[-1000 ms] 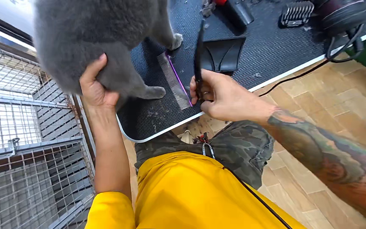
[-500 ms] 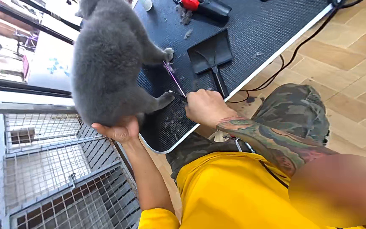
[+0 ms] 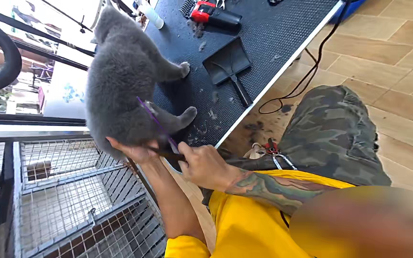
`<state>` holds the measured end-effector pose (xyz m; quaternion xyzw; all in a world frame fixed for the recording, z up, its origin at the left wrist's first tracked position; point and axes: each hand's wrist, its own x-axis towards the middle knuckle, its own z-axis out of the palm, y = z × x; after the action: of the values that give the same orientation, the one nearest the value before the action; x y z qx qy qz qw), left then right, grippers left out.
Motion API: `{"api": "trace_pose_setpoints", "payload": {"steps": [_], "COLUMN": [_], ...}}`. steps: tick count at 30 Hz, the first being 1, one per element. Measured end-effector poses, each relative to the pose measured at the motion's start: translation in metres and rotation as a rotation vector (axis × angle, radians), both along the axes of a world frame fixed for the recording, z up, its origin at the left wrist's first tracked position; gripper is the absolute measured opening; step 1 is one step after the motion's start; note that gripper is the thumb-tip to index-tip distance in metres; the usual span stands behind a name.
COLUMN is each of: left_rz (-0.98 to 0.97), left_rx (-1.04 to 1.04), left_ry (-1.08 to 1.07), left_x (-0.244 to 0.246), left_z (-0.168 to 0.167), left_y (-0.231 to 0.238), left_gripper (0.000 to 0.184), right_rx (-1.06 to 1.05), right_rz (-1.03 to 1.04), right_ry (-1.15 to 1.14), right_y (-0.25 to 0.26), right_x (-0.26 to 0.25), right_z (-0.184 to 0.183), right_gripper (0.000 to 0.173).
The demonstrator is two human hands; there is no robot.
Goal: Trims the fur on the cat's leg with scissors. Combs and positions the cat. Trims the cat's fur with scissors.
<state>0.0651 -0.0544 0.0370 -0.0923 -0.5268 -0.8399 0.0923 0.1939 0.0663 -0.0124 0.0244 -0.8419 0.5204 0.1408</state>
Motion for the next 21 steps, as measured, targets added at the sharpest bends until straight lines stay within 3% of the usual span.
{"api": "trace_pose_setpoints", "payload": {"steps": [3, 4, 7, 10, 14, 18, 21], "left_rz": [-0.052, -0.06, -0.076, -0.079, -0.136, -0.145, -0.133], "left_rx": [-0.005, -0.01, -0.019, -0.027, -0.058, -0.034, -0.019], "left_ry": [-0.001, -0.012, -0.034, -0.063, -0.002, -0.02, -0.034], "left_x": [-0.001, -0.001, 0.0, 0.001, -0.001, -0.001, -0.003], "left_z": [0.003, 0.006, 0.011, 0.011, 0.011, 0.008, 0.005], "left_y": [-0.003, -0.004, -0.007, -0.008, -0.014, -0.015, -0.016], "left_gripper": [0.07, 0.072, 0.071, 0.07, 0.069, 0.07, 0.072], "right_rx": [-0.011, -0.035, -0.061, -0.067, 0.043, 0.028, -0.034], "right_rz": [0.15, 0.12, -0.127, -0.088, 0.035, 0.115, -0.12], "right_ry": [-0.443, -0.482, -0.128, 0.135, 0.008, -0.425, -0.24], "right_y": [0.026, 0.032, 0.022, 0.001, -0.01, 0.022, 0.032], "right_x": [-0.015, -0.017, -0.006, 0.006, -0.008, -0.036, -0.032], "right_z": [-0.002, -0.006, -0.017, -0.006, -0.008, -0.007, -0.016], "right_gripper": [0.03, 0.03, 0.019, 0.014, 0.017, 0.027, 0.019]}}
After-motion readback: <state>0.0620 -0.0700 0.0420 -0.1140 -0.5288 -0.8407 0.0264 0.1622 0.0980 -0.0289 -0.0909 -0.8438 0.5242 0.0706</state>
